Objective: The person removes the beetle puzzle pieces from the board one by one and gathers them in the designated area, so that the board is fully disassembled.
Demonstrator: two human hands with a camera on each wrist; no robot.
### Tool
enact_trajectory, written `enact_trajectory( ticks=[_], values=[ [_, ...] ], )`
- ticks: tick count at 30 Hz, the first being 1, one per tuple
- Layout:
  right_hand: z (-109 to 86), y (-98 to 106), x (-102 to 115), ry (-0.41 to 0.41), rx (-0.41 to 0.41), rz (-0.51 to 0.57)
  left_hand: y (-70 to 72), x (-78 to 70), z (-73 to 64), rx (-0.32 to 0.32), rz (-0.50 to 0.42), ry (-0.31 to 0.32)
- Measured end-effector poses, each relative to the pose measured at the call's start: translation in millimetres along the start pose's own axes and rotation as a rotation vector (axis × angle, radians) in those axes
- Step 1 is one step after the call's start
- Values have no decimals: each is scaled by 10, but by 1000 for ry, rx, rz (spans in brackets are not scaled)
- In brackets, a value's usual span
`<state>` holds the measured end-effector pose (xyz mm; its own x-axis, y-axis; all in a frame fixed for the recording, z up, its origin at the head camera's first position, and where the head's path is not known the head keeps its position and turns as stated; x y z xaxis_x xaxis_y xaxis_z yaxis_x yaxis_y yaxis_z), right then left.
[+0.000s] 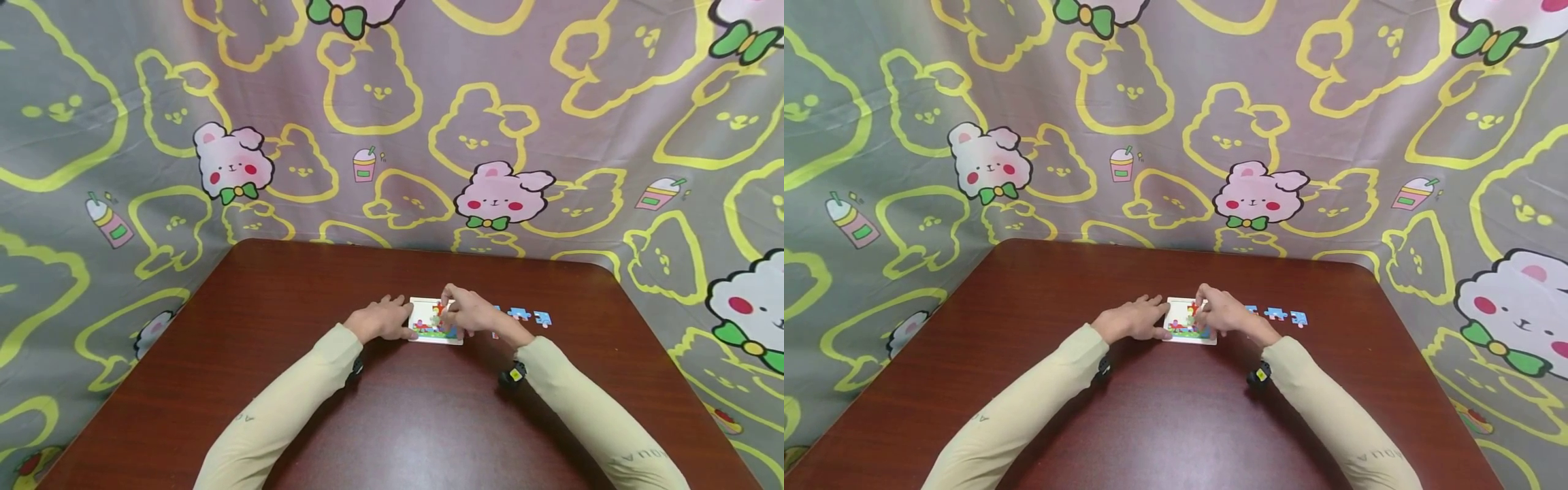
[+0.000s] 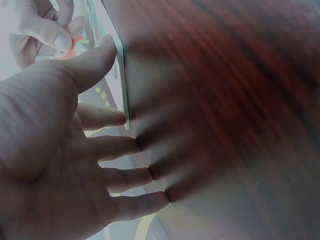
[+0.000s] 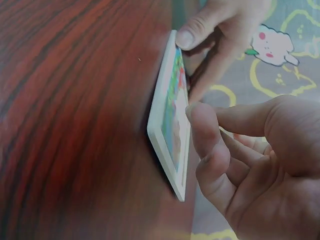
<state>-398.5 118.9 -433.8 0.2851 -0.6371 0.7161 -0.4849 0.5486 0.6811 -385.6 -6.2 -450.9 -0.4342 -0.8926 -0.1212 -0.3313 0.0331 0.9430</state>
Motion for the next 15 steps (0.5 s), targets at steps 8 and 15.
enact_trajectory(
  ticks=[8,15],
  values=[
    [-126,170,-116,0,-4,49,4,-12,-22,12,-6,-7],
    [-239,247,-273,-25,21,80,2,0,-22,12,-2,-2]
  ],
)
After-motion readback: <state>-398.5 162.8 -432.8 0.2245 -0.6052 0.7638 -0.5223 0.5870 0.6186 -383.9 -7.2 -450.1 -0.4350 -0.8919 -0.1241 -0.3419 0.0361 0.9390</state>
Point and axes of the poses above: each hand's wrist, its own z-axis towards the middle knuckle, its own y-axis out of the back of the hand, x = y × z, the point moved 10 cm from there along z, towards the middle knuckle
